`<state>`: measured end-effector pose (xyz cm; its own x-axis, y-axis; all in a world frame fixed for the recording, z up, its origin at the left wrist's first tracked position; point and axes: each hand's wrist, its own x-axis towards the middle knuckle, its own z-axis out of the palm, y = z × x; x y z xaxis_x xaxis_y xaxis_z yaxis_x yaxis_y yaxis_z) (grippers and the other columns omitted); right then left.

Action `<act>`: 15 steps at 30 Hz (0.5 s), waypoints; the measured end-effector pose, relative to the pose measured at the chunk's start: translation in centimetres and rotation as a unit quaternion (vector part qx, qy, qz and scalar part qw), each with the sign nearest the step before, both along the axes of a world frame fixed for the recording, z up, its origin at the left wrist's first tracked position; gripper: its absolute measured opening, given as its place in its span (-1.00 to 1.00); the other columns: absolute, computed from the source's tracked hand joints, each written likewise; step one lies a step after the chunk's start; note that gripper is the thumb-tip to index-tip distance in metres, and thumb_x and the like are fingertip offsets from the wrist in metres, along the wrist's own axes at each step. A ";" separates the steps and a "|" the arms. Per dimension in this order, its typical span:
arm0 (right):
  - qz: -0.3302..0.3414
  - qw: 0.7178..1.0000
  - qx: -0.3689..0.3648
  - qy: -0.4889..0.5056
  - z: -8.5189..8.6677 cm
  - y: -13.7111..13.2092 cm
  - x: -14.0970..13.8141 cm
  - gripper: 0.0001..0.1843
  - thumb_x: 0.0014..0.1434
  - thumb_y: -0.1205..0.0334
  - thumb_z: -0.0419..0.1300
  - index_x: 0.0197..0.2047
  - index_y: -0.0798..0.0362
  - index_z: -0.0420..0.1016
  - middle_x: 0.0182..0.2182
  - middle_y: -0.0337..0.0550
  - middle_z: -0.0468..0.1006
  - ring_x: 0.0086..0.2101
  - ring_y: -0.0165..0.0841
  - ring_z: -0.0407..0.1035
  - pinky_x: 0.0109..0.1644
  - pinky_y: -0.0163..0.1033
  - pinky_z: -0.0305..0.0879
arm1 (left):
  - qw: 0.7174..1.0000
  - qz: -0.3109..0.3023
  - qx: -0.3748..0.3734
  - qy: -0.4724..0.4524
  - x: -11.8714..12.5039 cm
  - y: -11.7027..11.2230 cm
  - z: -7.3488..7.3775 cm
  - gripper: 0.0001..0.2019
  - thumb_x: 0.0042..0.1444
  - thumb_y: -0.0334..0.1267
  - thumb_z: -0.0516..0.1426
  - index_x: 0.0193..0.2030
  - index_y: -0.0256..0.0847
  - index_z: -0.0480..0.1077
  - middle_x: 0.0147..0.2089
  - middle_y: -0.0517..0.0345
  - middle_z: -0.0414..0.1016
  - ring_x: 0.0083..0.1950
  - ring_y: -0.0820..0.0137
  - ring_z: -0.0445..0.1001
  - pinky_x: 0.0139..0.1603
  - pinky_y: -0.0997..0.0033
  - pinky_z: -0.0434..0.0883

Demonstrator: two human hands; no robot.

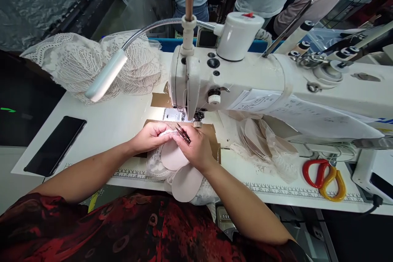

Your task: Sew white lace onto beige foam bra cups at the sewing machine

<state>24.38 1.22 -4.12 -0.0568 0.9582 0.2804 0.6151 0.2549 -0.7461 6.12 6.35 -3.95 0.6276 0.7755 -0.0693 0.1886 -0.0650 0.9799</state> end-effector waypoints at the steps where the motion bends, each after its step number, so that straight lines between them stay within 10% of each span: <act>1: 0.001 1.000 0.008 -0.006 -0.1 0.1 -0.1 -0.84 0.16 0.10 0.19 -0.32 0.01 0.40 -0.46 -0.24 0.53 -0.45 -0.37 0.40 -0.34 -0.28 0.33 | 1.000 -0.005 0.013 0.003 0.1 -0.1 0.0 -0.65 0.14 -0.04 0.15 -0.45 -0.32 0.37 -0.49 0.20 0.31 -0.44 0.51 0.26 -0.45 0.54 0.22; 15: 0.009 0.988 0.045 -0.150 -0.7 0.8 0.7 -0.88 0.16 0.28 0.03 -0.27 0.06 0.37 -0.52 -0.14 0.50 -0.50 -0.29 0.36 -0.44 -0.25 0.20 | 0.997 -0.046 0.053 0.032 0.1 -0.2 0.3 -0.66 0.16 -0.10 0.12 -0.53 -0.27 0.23 -0.55 0.29 0.16 -0.50 0.56 0.13 -0.51 0.55 0.11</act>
<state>25.07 2.03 -4.84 -0.1670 0.9281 0.3327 0.8004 0.3246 -0.5040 6.23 6.12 -3.65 0.6927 0.7205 -0.0331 0.2396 -0.1866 0.9528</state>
